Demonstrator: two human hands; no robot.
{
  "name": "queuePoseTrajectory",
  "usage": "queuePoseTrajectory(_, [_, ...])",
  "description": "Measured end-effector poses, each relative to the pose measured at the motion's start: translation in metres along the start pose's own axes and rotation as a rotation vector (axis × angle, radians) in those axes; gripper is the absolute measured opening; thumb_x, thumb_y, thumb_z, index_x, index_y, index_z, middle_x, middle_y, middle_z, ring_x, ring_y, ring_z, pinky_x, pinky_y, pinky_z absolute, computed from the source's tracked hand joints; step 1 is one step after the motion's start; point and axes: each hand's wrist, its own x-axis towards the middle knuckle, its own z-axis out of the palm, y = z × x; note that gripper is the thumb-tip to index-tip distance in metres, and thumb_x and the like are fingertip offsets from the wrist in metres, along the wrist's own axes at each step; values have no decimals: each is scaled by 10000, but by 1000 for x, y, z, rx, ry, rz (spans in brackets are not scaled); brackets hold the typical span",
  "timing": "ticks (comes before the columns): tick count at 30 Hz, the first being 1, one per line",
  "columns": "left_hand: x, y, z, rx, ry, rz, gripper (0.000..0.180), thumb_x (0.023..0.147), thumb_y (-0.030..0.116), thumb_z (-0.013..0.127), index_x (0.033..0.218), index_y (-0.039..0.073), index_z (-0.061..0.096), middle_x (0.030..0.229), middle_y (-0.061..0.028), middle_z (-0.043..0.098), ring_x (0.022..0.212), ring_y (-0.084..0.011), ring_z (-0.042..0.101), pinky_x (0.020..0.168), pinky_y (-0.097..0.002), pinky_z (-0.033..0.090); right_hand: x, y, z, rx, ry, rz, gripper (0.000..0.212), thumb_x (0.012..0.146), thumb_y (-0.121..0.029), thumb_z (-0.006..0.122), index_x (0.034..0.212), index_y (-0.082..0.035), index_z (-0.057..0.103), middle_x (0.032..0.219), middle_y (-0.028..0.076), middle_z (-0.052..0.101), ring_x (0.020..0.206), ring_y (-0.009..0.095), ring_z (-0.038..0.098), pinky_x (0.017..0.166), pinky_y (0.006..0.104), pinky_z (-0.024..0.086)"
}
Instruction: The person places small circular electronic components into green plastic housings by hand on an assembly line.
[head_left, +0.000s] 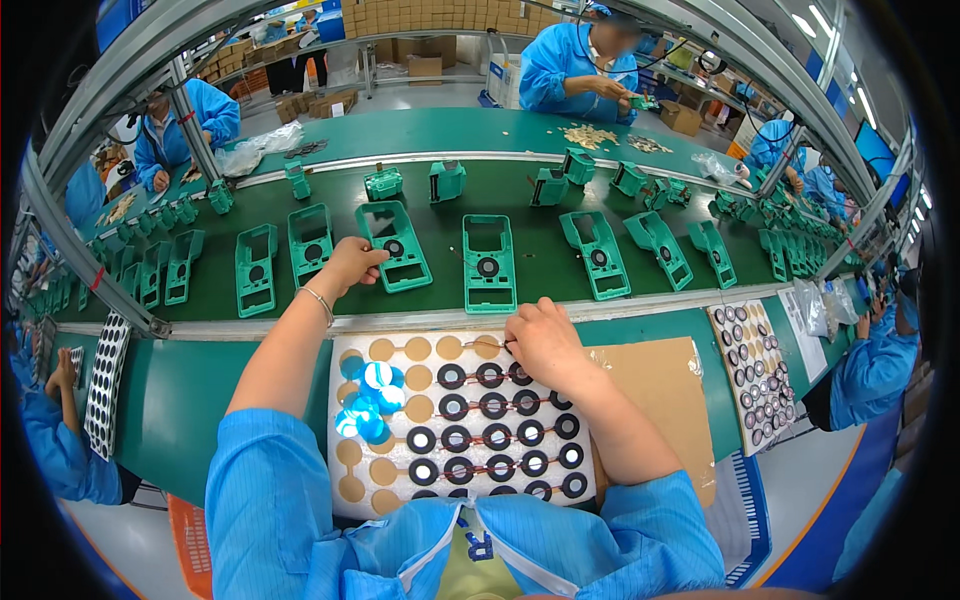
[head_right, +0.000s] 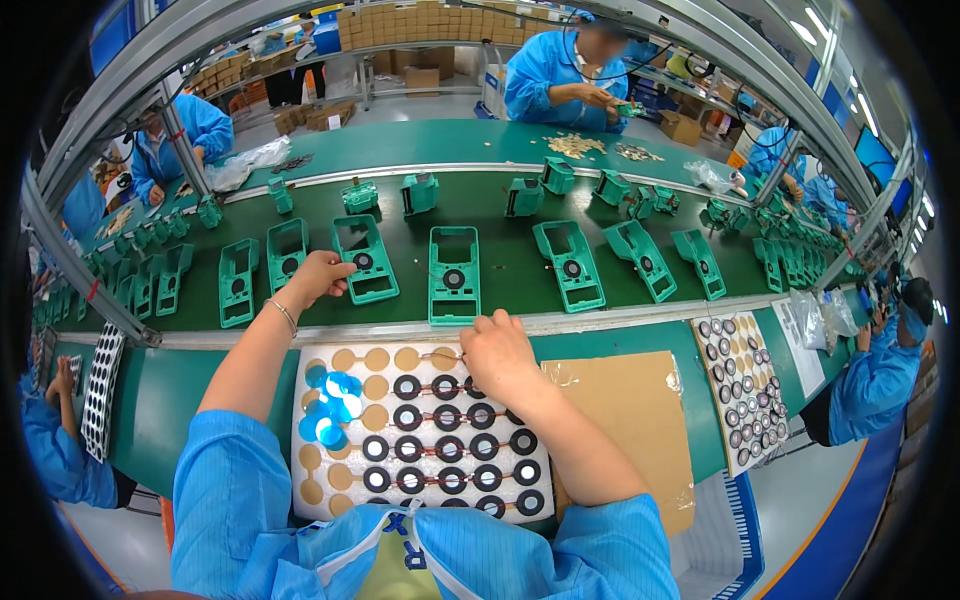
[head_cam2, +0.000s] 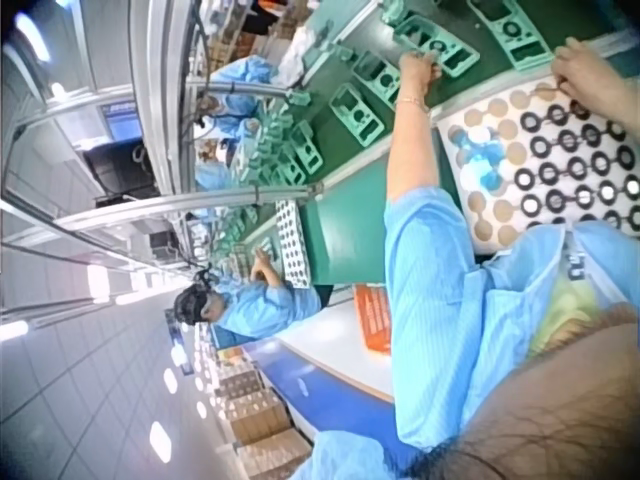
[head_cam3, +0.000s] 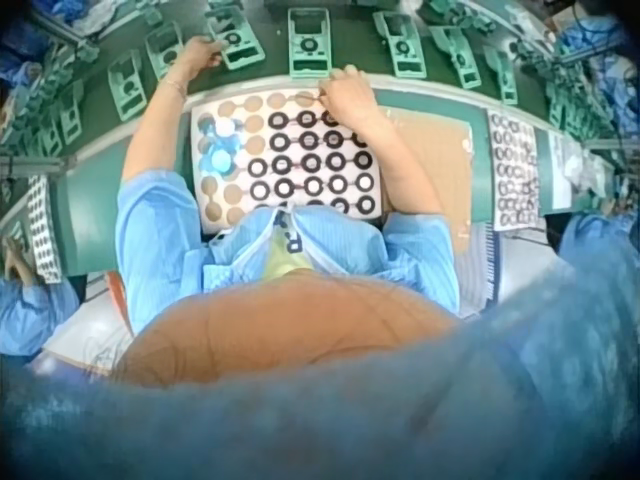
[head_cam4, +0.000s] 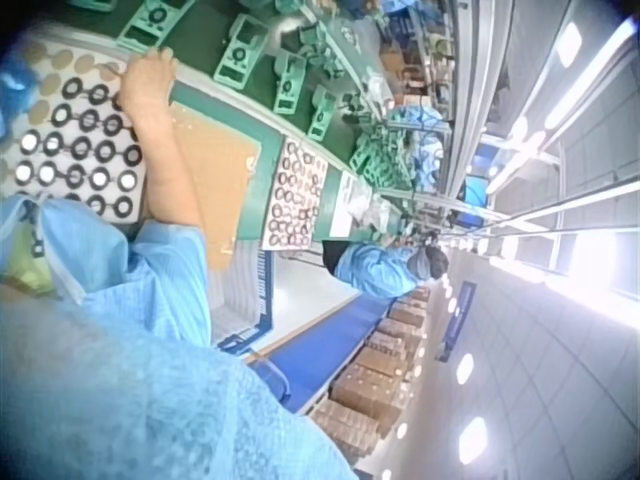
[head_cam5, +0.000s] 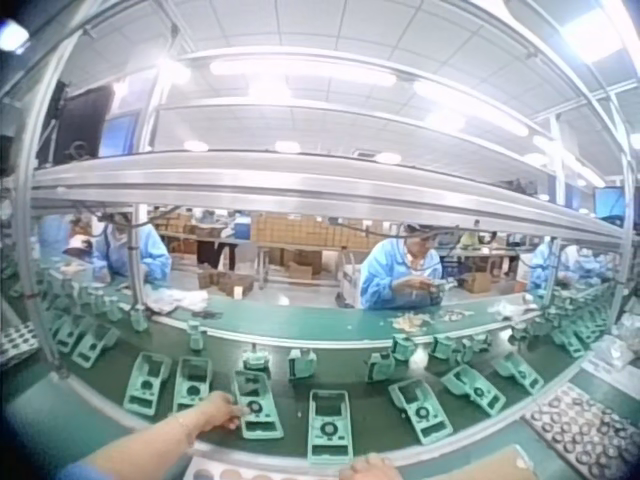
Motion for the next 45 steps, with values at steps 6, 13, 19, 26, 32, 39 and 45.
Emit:
queuePoseTrajectory(6, [-41, 13, 14, 814, 447, 433, 350, 760, 182, 669, 978, -74, 571, 902, -170, 574, 792, -255, 574, 694, -338, 487, 1, 6, 5, -51, -34, -12, 133, 721, -119, 608, 816, -26, 609, 876, 106, 584, 888, 286, 507, 799, 382, 414])
queuePoseTrajectory(13, [-147, 40, 39, 449, 17, 573, 286, 766, 106, 660, 1024, 7, 589, 972, -94, 563, 859, -173, 558, 696, -273, 470, 5, 18, -12, 172, -68, -109, 105, 725, -72, 556, 790, 7, 575, 821, 134, 575, 829, 322, 523, 753, 363, 449])
queuePoseTrajectory(19, [-191, 32, 73, 30, -328, 420, 439, 813, 182, 642, 1188, 15, 485, 1056, -146, 560, 894, -195, 587, 752, -298, 493, 0, 8, -47, 1071, -74, 48, 60, 819, -55, 559, 783, -23, 523, 707, 0, 529, 619, 91, 525, 552, 229, 437])
queuePoseTrajectory(26, [-197, 33, 87, -360, -635, 232, 430, 876, 161, 568, 1226, -26, 401, 1093, -141, 560, 976, -201, 586, 805, -286, 497, -14, -61, -33, 1440, -54, -28, 85, 893, -82, 521, 892, -25, 458, 760, 6, 541, 617, 47, 516, 573, 180, 445])
queuePoseTrajectory(32, [-199, 43, 73, -615, -554, 155, 355, 888, 120, 540, 1187, -10, 401, 1066, -152, 573, 977, -206, 584, 821, -309, 496, -4, -58, -33, 965, 161, -285, 384, 773, -121, 674, 1104, -40, 496, 995, 78, 515, 826, 161, 506, 685, 265, 446])
queuePoseTrajectory(39, [-197, 33, 66, -661, -438, 318, 337, 850, 83, 594, 1130, 3, 423, 1029, -139, 584, 939, -178, 579, 807, -283, 472, -3, -68, -29, 627, 224, -391, 494, 664, -135, 744, 1114, -58, 558, 1025, 83, 512, 912, 260, 466, 765, 326, 427])
queuePoseTrajectory(45, [-197, 29, 55, -530, -369, 265, 212, 834, 75, 619, 1017, -17, 564, 938, -83, 611, 840, -109, 574, 746, -233, 468, -2, -73, -29, 461, 362, -376, 499, 623, -39, 717, 1094, -29, 553, 978, 106, 514, 862, 284, 493, 753, 362, 443])
